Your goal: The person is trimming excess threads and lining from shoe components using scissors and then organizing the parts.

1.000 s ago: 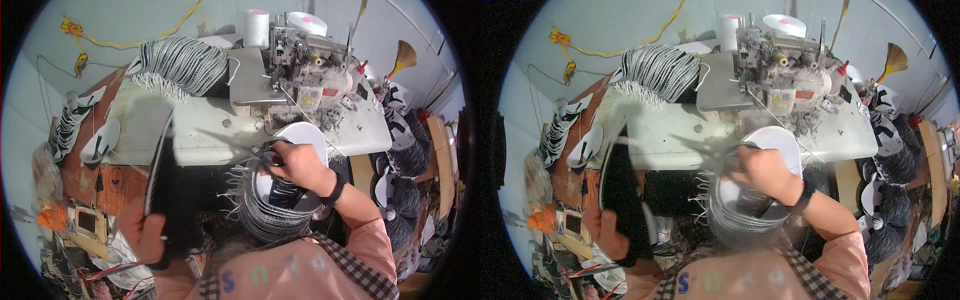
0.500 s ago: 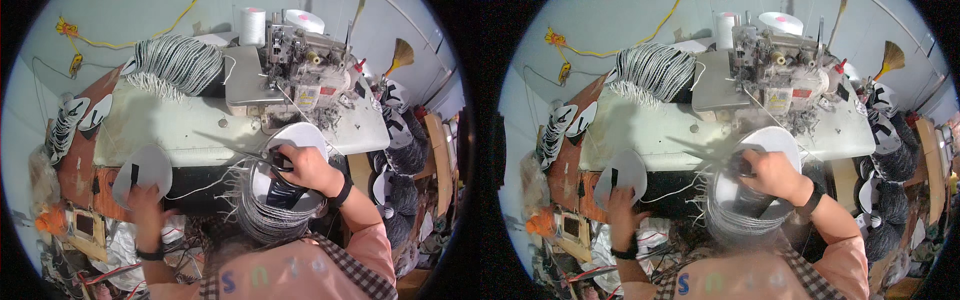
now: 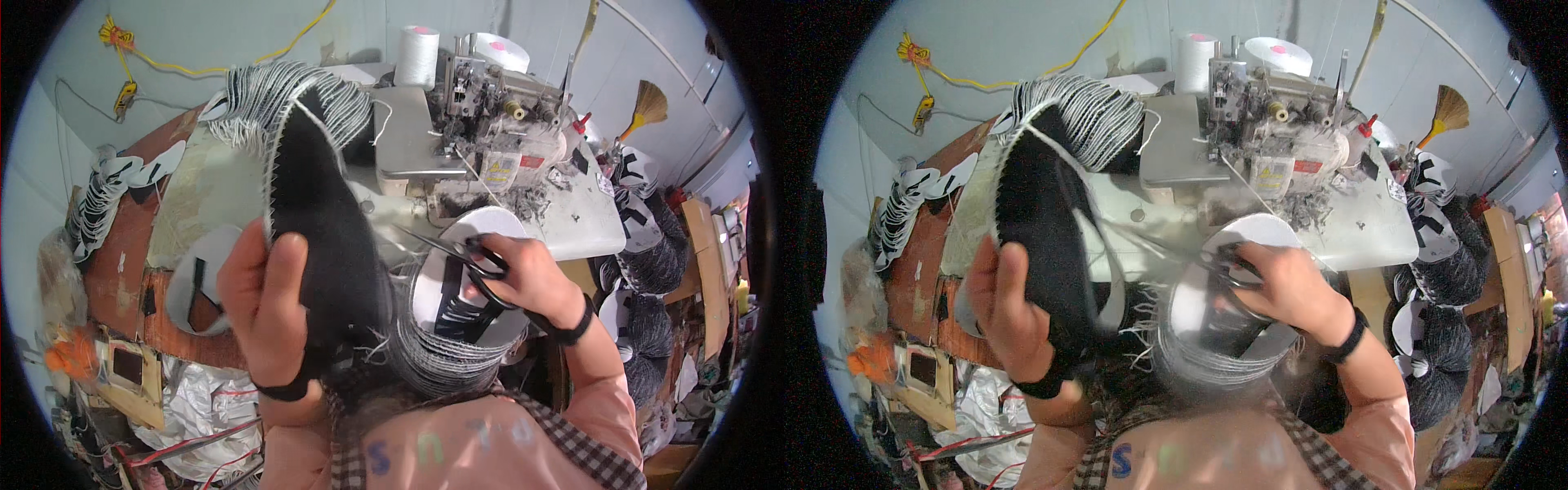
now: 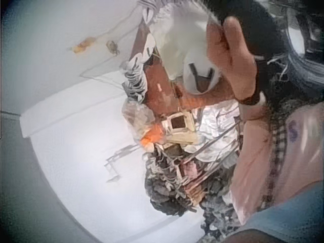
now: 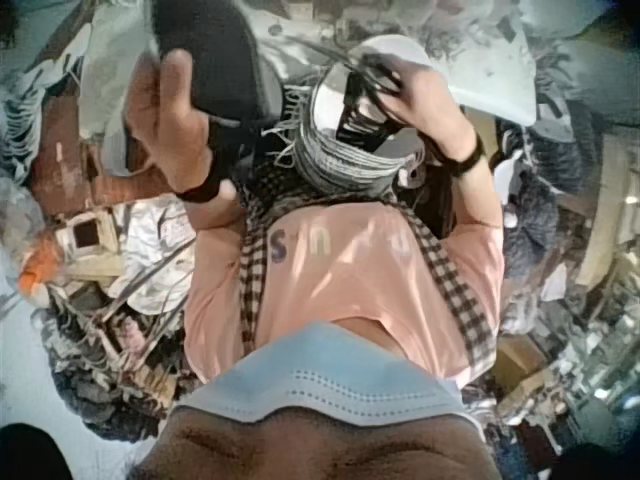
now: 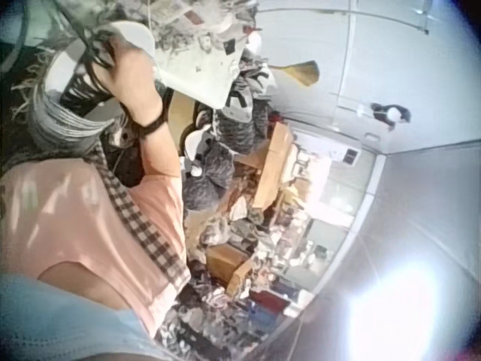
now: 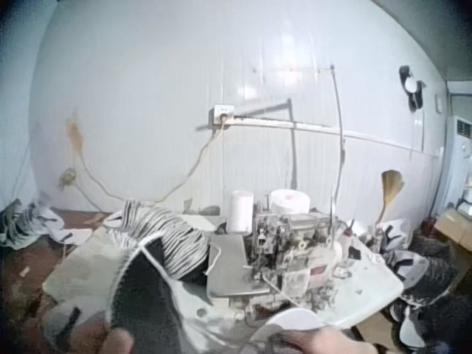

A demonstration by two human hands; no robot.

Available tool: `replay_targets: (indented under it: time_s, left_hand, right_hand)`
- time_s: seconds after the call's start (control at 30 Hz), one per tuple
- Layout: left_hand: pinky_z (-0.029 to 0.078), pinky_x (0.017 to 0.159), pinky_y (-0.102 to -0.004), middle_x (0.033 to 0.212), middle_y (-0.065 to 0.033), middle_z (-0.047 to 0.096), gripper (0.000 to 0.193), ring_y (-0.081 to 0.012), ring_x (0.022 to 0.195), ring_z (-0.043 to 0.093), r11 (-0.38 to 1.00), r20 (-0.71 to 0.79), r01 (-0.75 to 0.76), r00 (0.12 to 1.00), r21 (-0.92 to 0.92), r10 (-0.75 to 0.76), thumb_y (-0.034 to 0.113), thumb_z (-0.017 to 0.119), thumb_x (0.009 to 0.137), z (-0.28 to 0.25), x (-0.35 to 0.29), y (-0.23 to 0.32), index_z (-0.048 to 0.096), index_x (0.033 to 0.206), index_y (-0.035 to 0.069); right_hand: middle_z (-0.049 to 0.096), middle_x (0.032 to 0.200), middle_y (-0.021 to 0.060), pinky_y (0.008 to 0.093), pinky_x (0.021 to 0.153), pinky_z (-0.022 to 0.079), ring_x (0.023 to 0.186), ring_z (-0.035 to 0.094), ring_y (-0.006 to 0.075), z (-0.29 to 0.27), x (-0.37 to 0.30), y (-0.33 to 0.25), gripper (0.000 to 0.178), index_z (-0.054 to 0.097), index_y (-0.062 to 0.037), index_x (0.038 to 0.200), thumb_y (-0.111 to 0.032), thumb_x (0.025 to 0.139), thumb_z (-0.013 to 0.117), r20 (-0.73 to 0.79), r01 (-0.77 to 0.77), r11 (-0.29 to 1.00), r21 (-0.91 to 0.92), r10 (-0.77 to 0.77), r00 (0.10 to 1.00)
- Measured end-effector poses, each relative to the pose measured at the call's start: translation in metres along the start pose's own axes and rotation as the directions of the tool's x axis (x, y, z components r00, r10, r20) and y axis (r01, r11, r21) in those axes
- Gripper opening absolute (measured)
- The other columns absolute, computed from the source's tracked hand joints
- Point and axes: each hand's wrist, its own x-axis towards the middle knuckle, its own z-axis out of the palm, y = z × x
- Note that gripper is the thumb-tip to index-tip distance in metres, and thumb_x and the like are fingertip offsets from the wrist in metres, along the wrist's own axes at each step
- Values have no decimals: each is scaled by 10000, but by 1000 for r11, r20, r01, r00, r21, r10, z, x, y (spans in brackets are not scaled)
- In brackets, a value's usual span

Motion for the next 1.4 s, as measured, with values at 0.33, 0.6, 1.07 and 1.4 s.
replay_targets:
  time_s: [0.33,0.6,1.07,1.4]
  left_hand:
    - [498,842,-394,1180,-212,537,433,-307,1046,568,959,-144,-255,952,126,272,150,543,860,-46,-24,16,448,1247,-20]
    - [488,868,-367,1194,-218,526,400,-296,1062,559,918,-44,-377,926,-122,374,120,505,873,-1,-16,14,448,1230,-48]
    - [426,926,-402,1218,-209,521,540,-291,1072,537,884,-233,-438,854,161,465,284,521,862,-9,-24,17,436,1269,-61]
    - [489,623,-458,815,-180,619,257,-356,731,616,812,929,-453,204,369,-309,239,600,840,63,-48,-76,570,1003,43]
  right_hand:
    - [599,804,168,397,651,461,734,598,356,17,27,-4,638,536,1,1012,-484,650,734,-96,164,955,-247,-192,977]
    - [602,658,122,392,537,476,612,611,330,-2,16,-2,450,618,-49,909,-398,658,753,-59,-184,981,60,188,980]
    - [598,725,157,356,619,476,671,601,322,17,27,-15,440,598,-11,926,-333,671,754,226,-85,980,-182,126,966]
    - [615,728,158,337,592,475,678,619,299,13,23,0,251,615,-41,889,-218,738,709,-61,-38,997,-62,34,998]
